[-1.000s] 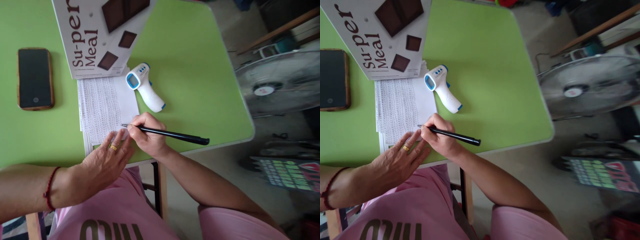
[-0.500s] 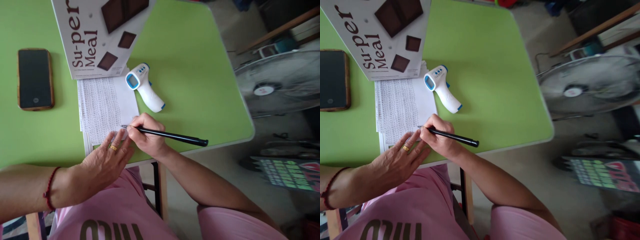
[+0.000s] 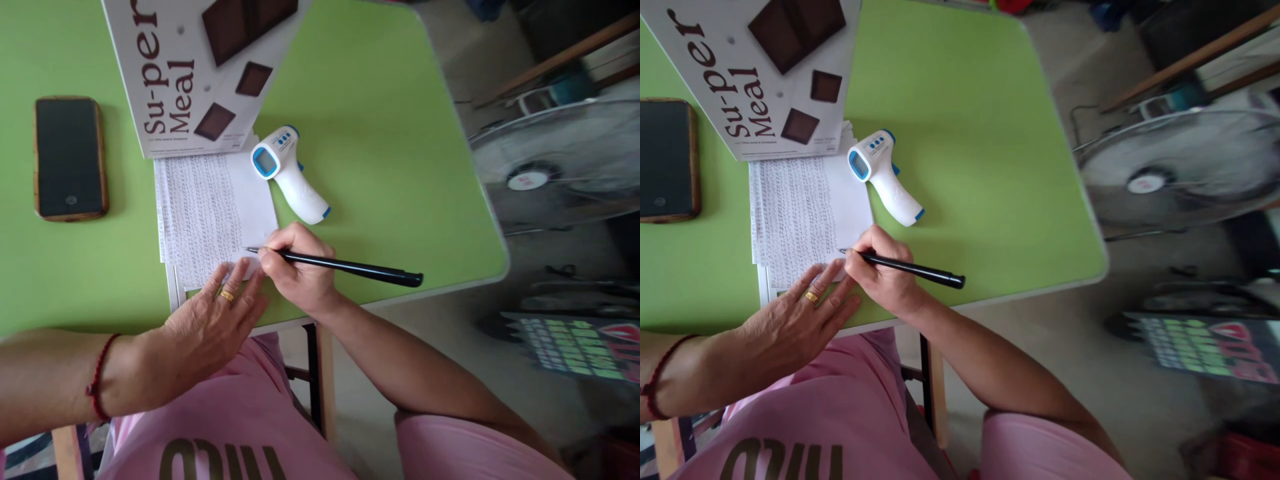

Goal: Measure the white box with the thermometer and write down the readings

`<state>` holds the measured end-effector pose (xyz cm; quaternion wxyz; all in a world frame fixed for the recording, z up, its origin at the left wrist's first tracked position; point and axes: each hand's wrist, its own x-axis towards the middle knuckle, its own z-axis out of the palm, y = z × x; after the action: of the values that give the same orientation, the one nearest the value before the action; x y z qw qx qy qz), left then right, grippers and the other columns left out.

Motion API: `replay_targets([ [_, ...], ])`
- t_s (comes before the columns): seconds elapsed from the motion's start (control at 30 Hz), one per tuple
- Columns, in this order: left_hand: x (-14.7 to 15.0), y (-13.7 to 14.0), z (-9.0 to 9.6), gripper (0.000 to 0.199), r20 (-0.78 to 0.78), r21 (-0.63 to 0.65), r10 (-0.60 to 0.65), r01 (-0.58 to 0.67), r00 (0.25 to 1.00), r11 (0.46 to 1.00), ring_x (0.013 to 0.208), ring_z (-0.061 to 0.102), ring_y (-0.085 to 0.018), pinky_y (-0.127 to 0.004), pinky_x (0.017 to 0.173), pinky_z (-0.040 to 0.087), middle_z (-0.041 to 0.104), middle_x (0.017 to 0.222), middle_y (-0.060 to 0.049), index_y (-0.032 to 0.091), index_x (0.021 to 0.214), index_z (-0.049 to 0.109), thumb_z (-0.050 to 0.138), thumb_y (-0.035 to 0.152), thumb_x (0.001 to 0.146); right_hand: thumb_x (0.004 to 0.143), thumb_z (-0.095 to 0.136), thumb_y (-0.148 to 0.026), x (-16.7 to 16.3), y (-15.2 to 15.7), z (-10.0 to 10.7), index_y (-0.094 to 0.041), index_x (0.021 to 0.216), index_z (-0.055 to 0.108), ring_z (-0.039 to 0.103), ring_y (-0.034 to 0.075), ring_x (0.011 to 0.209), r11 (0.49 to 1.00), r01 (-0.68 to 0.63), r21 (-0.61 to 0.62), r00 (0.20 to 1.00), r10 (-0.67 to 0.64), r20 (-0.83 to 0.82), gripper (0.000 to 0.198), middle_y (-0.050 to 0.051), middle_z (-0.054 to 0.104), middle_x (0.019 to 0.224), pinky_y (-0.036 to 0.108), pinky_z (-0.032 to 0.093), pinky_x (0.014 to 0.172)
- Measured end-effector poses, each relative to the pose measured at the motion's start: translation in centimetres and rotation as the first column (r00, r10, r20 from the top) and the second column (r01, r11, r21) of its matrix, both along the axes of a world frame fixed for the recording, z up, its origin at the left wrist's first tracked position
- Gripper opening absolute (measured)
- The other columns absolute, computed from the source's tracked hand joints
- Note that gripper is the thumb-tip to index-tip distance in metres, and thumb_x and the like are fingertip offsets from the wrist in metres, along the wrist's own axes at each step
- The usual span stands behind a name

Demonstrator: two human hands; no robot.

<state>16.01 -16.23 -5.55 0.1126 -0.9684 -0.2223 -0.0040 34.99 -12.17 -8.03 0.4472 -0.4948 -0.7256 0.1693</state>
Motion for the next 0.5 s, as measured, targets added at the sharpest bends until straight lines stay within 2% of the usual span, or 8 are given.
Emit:
replay_targets([
  [0.3, 0.04, -0.08, -0.01, 0.054, 0.004, -0.011, -0.004, 0.004, 1.000, 1.000, 0.140, 0.043, -0.035, -0.047, 0.115, 0.037, 0.045, 0.152, -0.017, 0.012, 0.147, 0.045, 0.046, 0.032, 0.097, 0.081, 0.059, -0.016, 0.01, 0.03, 0.04, -0.024, 0.071, 0.045, 0.045, 0.008, 0.045, 0.999, -0.033, 0.010, 0.999, 0.033, 0.000, 0.019, -0.009, 0.046, 0.052, 0.022, 0.040, 0.046],
  [0.5, 0.03, 0.06, 0.00, 0.051, 0.012, -0.019, -0.010, 0.011, 1.000, 1.000, 0.139, 0.045, -0.034, -0.046, 0.114, 0.039, 0.047, 0.151, -0.014, 0.015, 0.144, 0.050, 0.046, 0.031, 0.096, 0.081, 0.058, -0.017, -0.05, 0.09, 0.13, -0.024, 0.071, 0.046, 0.046, 0.008, 0.046, 1.000, 0.001, 0.020, 1.000, 0.000, -0.030, 0.017, -0.008, 0.049, 0.054, 0.022, 0.042, 0.046],
])
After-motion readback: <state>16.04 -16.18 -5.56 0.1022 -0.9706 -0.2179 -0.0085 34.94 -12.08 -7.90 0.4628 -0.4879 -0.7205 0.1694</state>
